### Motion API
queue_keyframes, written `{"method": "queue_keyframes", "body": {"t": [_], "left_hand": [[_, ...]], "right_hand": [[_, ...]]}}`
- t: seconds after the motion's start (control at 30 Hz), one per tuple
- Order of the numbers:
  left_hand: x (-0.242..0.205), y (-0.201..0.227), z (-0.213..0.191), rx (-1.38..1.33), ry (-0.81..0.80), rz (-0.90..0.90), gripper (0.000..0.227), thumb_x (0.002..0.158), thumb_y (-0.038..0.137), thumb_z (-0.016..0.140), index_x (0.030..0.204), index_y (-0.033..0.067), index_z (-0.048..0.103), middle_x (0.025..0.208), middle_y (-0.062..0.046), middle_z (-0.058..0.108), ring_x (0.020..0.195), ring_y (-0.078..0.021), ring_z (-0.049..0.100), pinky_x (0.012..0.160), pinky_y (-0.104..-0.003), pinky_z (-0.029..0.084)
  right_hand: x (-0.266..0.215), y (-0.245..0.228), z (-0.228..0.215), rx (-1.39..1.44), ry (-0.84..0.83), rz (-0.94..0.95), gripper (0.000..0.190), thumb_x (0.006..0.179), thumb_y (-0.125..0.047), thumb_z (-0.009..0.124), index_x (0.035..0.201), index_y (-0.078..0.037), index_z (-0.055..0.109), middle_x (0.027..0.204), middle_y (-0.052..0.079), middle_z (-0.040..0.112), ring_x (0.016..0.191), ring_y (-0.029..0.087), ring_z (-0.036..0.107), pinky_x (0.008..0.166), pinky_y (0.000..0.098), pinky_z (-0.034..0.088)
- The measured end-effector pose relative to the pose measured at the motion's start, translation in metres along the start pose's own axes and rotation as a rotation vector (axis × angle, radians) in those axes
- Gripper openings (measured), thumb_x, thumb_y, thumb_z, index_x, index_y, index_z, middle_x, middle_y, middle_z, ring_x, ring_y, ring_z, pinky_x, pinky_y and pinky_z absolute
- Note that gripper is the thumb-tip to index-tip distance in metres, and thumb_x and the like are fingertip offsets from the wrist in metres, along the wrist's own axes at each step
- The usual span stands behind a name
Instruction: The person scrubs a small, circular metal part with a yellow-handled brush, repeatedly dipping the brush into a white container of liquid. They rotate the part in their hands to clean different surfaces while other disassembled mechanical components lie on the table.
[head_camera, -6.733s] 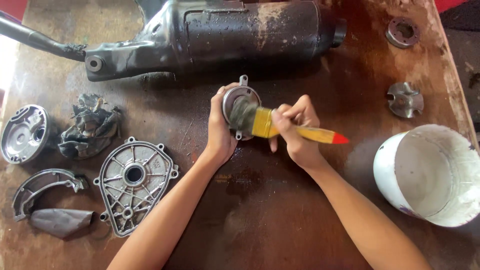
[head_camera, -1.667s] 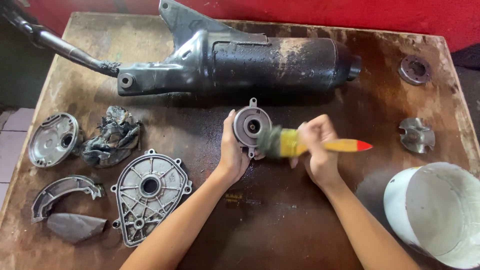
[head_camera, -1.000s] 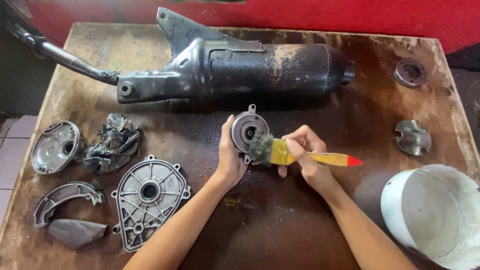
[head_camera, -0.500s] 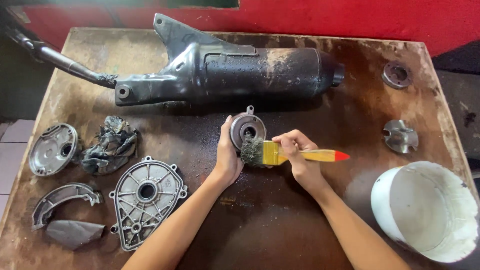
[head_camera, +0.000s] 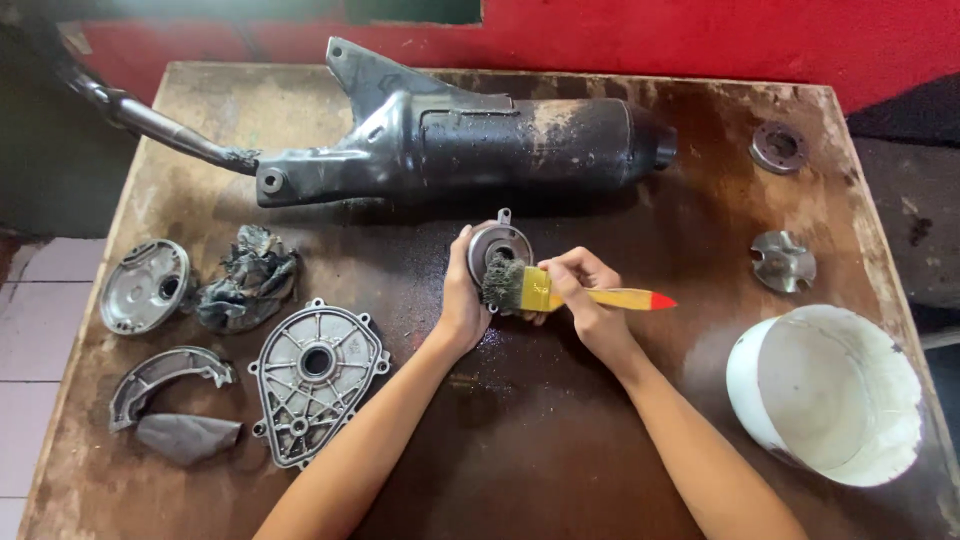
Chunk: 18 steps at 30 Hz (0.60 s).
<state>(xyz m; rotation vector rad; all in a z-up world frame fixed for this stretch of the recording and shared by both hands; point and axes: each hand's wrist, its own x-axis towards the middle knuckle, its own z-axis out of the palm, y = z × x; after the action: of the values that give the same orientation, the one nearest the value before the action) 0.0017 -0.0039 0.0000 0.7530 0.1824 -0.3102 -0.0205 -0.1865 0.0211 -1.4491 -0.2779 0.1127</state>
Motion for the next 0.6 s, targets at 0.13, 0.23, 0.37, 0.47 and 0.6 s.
{"method": "queue_keyframes", "body": {"t": [0.13, 0.23, 0.37, 0.47, 0.6], "left_hand": [[0.001, -0.004, -0.005, 0.063, 0.001, 0.060, 0.054, 0.102, 0.056, 0.035, 0.119, 0.0121, 0.061, 0.090, -0.005, 0.067, 0.062, -0.0158, 0.060, 0.045, -0.031, 0.045], [0.002, -0.005, -0.008, 0.033, -0.111, 0.066, 0.059, 0.108, 0.060, 0.033, 0.114, 0.0091, 0.061, 0.078, -0.007, 0.062, 0.053, -0.0147, 0.054, 0.044, -0.028, 0.044], [-0.007, 0.009, 0.006, 0.061, -0.023, 0.043, 0.053, 0.103, 0.057, 0.033, 0.117, 0.0133, 0.059, 0.082, -0.005, 0.063, 0.058, -0.0147, 0.056, 0.047, -0.029, 0.043], [-0.005, 0.006, 0.000, 0.054, -0.052, 0.029, 0.056, 0.101, 0.061, 0.032, 0.113, 0.0132, 0.059, 0.077, -0.005, 0.062, 0.052, -0.0155, 0.052, 0.044, -0.030, 0.041], [0.000, 0.004, -0.010, 0.032, -0.083, 0.010, 0.064, 0.103, 0.064, 0.031, 0.110, 0.0084, 0.061, 0.076, -0.005, 0.061, 0.054, -0.0150, 0.051, 0.047, -0.030, 0.043]], "right_hand": [[0.002, 0.020, -0.006, -0.186, 0.141, -0.333, 0.028, 0.121, -0.018, 0.052, 0.107, 0.005, 0.059, 0.106, 0.020, 0.069, 0.101, 0.022, 0.063, 0.093, 0.0368, 0.054], [0.005, 0.001, 0.001, 0.033, 0.157, -0.119, 0.024, 0.109, -0.024, 0.049, 0.111, -0.001, 0.055, 0.093, 0.013, 0.070, 0.075, 0.019, 0.072, 0.067, 0.0330, 0.060], [0.006, -0.003, 0.001, 0.019, 0.115, -0.138, 0.023, 0.108, -0.021, 0.053, 0.111, 0.001, 0.057, 0.094, 0.014, 0.069, 0.076, 0.019, 0.071, 0.067, 0.0328, 0.061], [0.003, -0.008, -0.004, -0.001, 0.156, -0.128, 0.020, 0.108, -0.018, 0.054, 0.110, 0.001, 0.057, 0.095, 0.013, 0.069, 0.076, 0.018, 0.071, 0.067, 0.0316, 0.061], [0.006, -0.004, -0.008, 0.031, 0.110, -0.083, 0.016, 0.106, -0.013, 0.058, 0.108, 0.003, 0.059, 0.089, 0.015, 0.070, 0.072, 0.018, 0.070, 0.064, 0.0319, 0.059]]}}
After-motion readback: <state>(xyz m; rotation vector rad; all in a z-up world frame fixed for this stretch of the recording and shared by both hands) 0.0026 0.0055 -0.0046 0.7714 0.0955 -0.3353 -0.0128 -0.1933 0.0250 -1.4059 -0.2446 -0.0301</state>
